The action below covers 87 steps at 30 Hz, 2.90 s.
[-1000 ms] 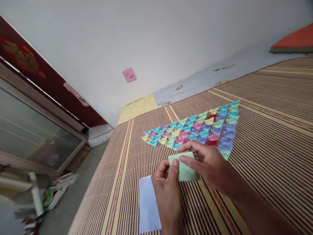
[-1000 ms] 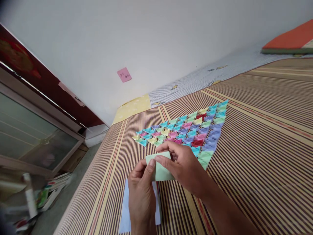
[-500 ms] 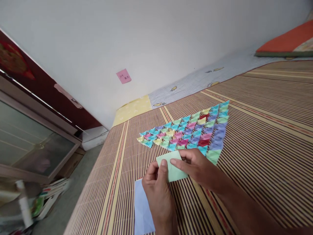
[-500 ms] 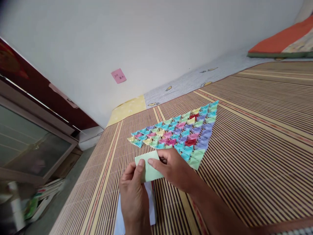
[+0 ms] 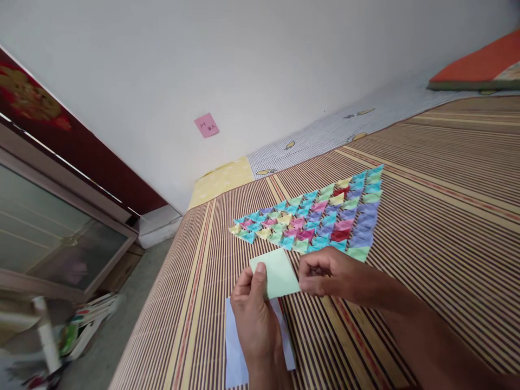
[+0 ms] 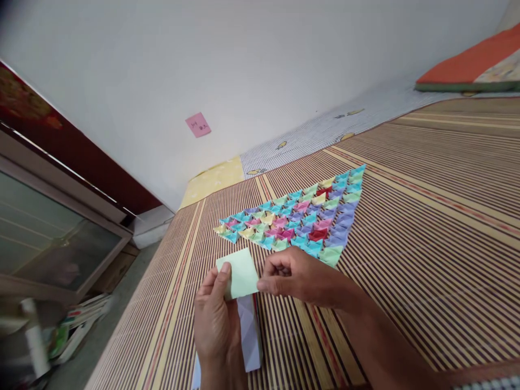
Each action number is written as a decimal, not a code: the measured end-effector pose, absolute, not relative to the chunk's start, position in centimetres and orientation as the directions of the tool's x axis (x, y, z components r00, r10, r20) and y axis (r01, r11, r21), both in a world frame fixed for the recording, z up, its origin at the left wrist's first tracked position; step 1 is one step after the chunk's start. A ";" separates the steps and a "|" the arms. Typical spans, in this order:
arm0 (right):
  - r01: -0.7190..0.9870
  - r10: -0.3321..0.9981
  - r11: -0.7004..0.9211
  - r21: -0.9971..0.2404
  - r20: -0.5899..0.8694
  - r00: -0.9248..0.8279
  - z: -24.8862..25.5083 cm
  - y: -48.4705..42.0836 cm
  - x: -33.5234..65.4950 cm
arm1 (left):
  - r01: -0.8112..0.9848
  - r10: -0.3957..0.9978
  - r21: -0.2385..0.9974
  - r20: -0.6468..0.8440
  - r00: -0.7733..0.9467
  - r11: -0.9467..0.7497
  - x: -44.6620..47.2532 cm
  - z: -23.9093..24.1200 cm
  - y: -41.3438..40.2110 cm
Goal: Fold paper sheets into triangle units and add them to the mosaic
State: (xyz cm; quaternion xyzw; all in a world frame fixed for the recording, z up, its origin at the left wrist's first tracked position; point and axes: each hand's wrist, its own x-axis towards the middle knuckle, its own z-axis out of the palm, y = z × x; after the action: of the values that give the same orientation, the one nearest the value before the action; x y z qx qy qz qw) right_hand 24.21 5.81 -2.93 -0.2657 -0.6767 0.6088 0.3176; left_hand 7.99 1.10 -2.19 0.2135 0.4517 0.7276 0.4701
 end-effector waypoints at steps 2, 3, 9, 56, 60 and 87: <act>-0.089 0.760 0.097 -0.991 0.132 -0.636 -3.1 5.6 23.4 | -0.484 0.885 0.862 -0.104 -0.454 -0.148 8.0 -2.2 1.0; -0.113 0.769 0.075 -0.991 0.130 -0.626 -3.1 5.5 22.8 | -0.479 0.890 0.865 -0.093 -0.445 -0.149 8.1 -2.2 1.0; -0.247 0.890 0.048 -0.968 0.154 -0.430 -2.9 4.6 19.8 | -0.378 0.901 0.914 -0.034 -0.433 -0.147 8.1 -2.0 0.5; -0.143 0.767 0.014 -0.990 0.102 -0.633 -3.2 5.8 22.5 | -0.207 0.964 0.978 -0.034 -0.265 -0.022 5.4 -1.8 0.3; -0.169 0.827 0.039 -0.985 0.126 -0.549 -3.5 5.4 21.1 | -0.222 0.967 0.975 -0.032 -0.253 -0.026 5.8 -1.6 0.3; -0.185 0.912 0.376 -0.908 0.398 -0.101 -2.6 5.2 19.8 | -0.582 0.955 0.811 -0.217 -0.201 0.061 8.7 -1.9 1.1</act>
State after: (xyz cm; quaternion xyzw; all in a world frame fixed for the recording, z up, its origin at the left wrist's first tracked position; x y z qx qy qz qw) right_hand 19.82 5.15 -2.64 -0.3133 -0.5802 0.4625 0.5928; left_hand 8.71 1.08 -1.88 0.2201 0.4239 0.6488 0.5924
